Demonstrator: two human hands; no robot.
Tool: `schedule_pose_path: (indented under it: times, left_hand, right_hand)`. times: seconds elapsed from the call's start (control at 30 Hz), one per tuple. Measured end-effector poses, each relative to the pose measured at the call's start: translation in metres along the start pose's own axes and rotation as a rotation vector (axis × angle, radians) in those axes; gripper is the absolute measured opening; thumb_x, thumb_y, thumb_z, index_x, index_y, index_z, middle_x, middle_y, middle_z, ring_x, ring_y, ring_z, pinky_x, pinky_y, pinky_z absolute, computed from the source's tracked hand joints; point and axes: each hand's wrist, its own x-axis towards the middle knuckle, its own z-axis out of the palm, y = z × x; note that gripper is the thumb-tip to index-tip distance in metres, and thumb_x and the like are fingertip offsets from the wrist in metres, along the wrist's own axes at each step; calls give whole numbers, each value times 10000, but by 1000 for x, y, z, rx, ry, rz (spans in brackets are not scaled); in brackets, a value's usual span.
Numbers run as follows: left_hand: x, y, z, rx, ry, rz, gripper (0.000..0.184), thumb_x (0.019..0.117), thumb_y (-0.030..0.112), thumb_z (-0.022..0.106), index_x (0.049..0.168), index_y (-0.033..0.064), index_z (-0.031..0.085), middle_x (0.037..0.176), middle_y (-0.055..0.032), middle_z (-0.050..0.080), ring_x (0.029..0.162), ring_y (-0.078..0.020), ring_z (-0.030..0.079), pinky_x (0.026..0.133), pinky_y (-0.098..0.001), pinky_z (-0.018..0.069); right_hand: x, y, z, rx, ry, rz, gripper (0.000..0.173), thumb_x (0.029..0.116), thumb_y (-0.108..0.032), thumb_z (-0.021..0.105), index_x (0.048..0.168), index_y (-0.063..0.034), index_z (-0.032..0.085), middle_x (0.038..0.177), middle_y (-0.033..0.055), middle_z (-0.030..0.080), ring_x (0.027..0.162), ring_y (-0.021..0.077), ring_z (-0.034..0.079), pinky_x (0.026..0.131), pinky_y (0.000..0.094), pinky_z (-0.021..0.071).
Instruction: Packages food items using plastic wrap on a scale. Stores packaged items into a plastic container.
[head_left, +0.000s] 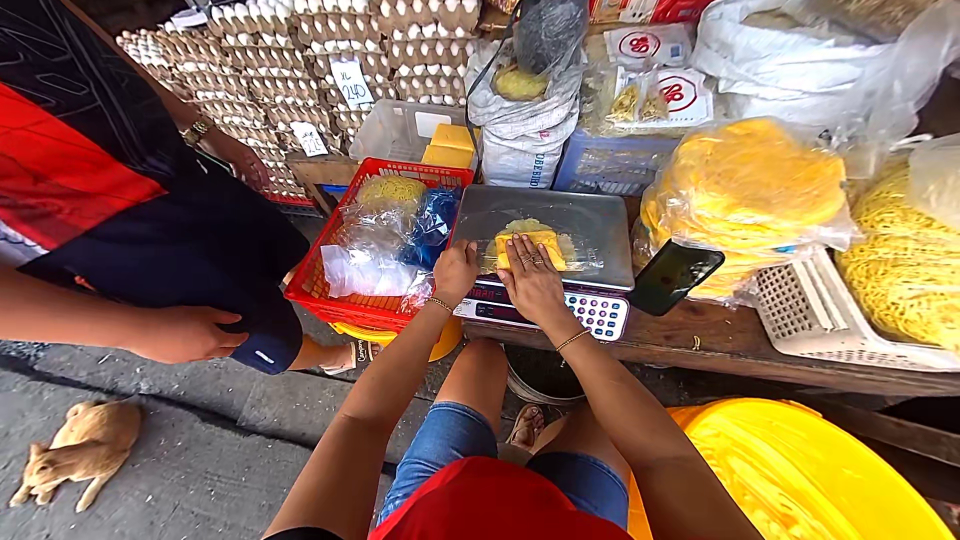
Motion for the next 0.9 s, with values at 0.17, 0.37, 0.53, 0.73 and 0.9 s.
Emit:
schedule_pose_path:
  times: [0.17,0.37,0.53,0.73,0.9]
  left_hand:
    - [23,-1,4,115,-59,-26,412,1119,298,374,1147,-2,655,1016,-246,699,1024,-436,683,865,-627,512]
    - [24,0,3,139,-67,-10,419,1118,299,368,1182,-10,644,1057,-266,697,1054,-451,678,883,-638,510]
    - [23,1,1,133,-91,-27,420,1120,298,363,1179,-6,646,1058,-260,697,1060,-440,678,885,-631,510]
    - [25,-6,2,86,-87,-15,427,1119,312,374,1148,-16,645,1023,-262,691,1025,-448,677,861,-640,506]
    - [28,-6,1,100,-90,-16,426,1120,319,375,1146,-9,645,1026,-259,691,1031,-447,676,863,-637,508]
  right_hand:
    - [4,10,-12,-1,-68,-42,660,1105,-474,256,1558,-19,406,1627,156,380,1533,297,318,1258,500,210]
    - [6,37,-16,-37,-54,1,699,1100,-498,227,1557,5,392,1627,185,367,1530,327,316,1257,505,210]
    - [12,36,-26,-38,-98,118,766,1090,-544,144,1576,15,341,1662,182,295,1558,336,239,1266,523,158]
    - [5,-14,-19,57,-162,-27,771,1082,-568,201,1577,5,348,1667,166,290,1567,300,222,1276,490,148]
    - [8,-2,-14,42,-141,-74,721,1093,-536,204,1569,-26,388,1651,139,341,1550,279,278,1266,491,188]
